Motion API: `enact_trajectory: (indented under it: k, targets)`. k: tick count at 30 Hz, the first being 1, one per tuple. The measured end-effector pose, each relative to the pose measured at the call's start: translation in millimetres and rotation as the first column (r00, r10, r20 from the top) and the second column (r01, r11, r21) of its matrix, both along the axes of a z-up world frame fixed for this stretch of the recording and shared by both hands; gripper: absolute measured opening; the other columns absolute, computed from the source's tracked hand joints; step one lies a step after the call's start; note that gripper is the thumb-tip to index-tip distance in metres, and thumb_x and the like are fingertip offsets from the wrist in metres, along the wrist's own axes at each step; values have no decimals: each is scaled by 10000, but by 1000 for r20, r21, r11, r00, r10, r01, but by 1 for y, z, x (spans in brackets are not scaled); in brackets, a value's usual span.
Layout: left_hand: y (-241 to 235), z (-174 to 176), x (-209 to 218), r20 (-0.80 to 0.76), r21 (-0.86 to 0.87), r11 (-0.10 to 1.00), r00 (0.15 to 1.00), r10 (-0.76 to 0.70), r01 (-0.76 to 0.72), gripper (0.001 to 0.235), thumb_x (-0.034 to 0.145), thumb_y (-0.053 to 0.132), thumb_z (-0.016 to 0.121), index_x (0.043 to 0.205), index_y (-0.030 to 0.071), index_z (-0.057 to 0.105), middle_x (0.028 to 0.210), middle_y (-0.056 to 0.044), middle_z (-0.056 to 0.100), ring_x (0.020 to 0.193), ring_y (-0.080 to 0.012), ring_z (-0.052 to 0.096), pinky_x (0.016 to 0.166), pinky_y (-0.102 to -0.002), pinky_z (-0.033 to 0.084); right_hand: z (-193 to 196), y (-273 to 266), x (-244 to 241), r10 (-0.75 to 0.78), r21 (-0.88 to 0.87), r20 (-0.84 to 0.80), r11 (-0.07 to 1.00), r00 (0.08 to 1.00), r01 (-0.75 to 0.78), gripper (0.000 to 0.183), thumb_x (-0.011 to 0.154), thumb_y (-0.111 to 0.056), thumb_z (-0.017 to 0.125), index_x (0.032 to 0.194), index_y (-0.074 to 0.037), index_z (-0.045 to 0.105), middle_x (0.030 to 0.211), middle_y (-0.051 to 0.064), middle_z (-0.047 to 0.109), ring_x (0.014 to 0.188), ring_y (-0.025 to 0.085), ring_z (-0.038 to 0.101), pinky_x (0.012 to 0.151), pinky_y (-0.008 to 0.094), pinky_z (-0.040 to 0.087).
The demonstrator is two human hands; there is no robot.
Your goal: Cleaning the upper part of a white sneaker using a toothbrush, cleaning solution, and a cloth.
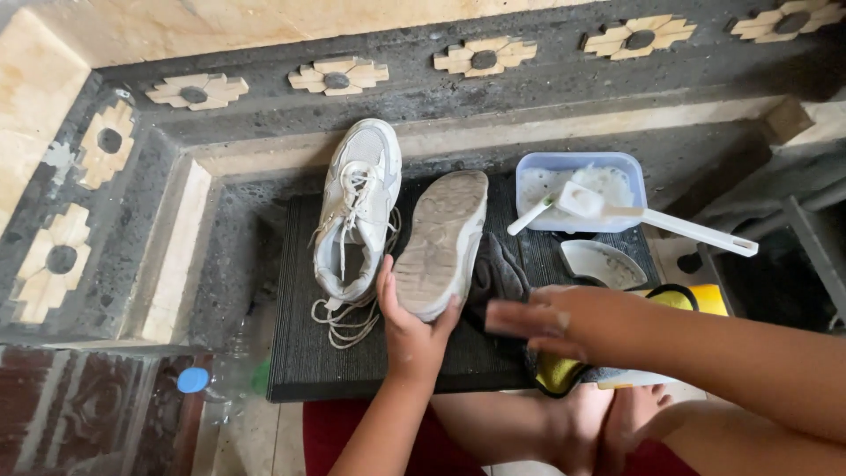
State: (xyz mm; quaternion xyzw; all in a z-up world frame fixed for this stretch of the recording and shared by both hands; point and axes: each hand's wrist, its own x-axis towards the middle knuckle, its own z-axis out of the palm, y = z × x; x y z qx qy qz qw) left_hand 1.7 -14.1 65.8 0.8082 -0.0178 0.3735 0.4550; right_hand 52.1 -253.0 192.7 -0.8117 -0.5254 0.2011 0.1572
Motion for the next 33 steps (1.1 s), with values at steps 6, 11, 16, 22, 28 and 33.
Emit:
enact_trajectory:
  k: [6, 11, 16, 22, 28, 33]
  targets:
    - [-21, 60, 5, -344, -457, 853, 935, 90, -251, 853, 853, 238, 811, 1533, 173, 300, 1505, -223, 389, 1362, -397, 481, 1108, -510, 408, 15, -16, 3, -834, -380, -355, 542, 423, 750, 584, 953, -472, 460, 1536, -482, 454, 1061, 179, 812, 672, 313, 831, 864, 337, 670]
    - [-31, 97, 11, -324, -897, -240, 922, -214, -371, 765, 977, 380, 617, 1515, 219, 98, 1538, -235, 231, 1218, -509, 601, 1013, -583, 566, -31, -39, 4, -519, -339, -840, 269, -160, 902, 787, 958, -192, 594, 1652, -142, 226, 1244, 345, 670, 1021, 502, 716, 838, 519, 587]
    - [-38, 84, 7, -316, -786, -405, 866, -387, -468, 739, 986, 554, 503, 1557, 178, 222, 1472, -234, 397, 1244, -473, 605, 1003, -487, 595, -42, -41, 6, -641, -330, -766, 326, -50, 886, 778, 936, -142, 601, 1641, -120, 272, 951, 388, 763, 741, 448, 741, 733, 464, 597]
    - [-48, 102, -8, -527, -727, -154, 688, -500, -669, 996, 765, 855, 389, 1388, 107, 601, 1313, -157, 588, 1129, -351, 592, 841, -456, 573, -5, -31, 0, -731, -449, -679, 341, -68, 826, 753, 985, -70, 563, 1650, -265, 267, 1259, 223, 721, 917, 349, 698, 851, 429, 598]
    - [-38, 112, -8, -631, -685, 27, 575, -521, -728, 840, 726, 768, 505, 1336, 200, 608, 1306, -94, 555, 1028, -272, 536, 805, -433, 553, -4, -32, -5, -759, -465, -651, 375, -23, 802, 666, 966, -97, 592, 1581, -240, 379, 1222, 198, 721, 955, 325, 716, 855, 410, 606]
    - [-25, 111, 2, -686, -628, 130, 467, -558, -767, 748, 699, 712, 594, 1244, 200, 612, 1233, -99, 584, 1034, -264, 546, 833, -428, 514, -8, -34, -2, -768, -448, -639, 415, 40, 792, 543, 957, -157, 604, 1493, -193, 526, 1143, 171, 736, 958, 290, 738, 811, 375, 611]
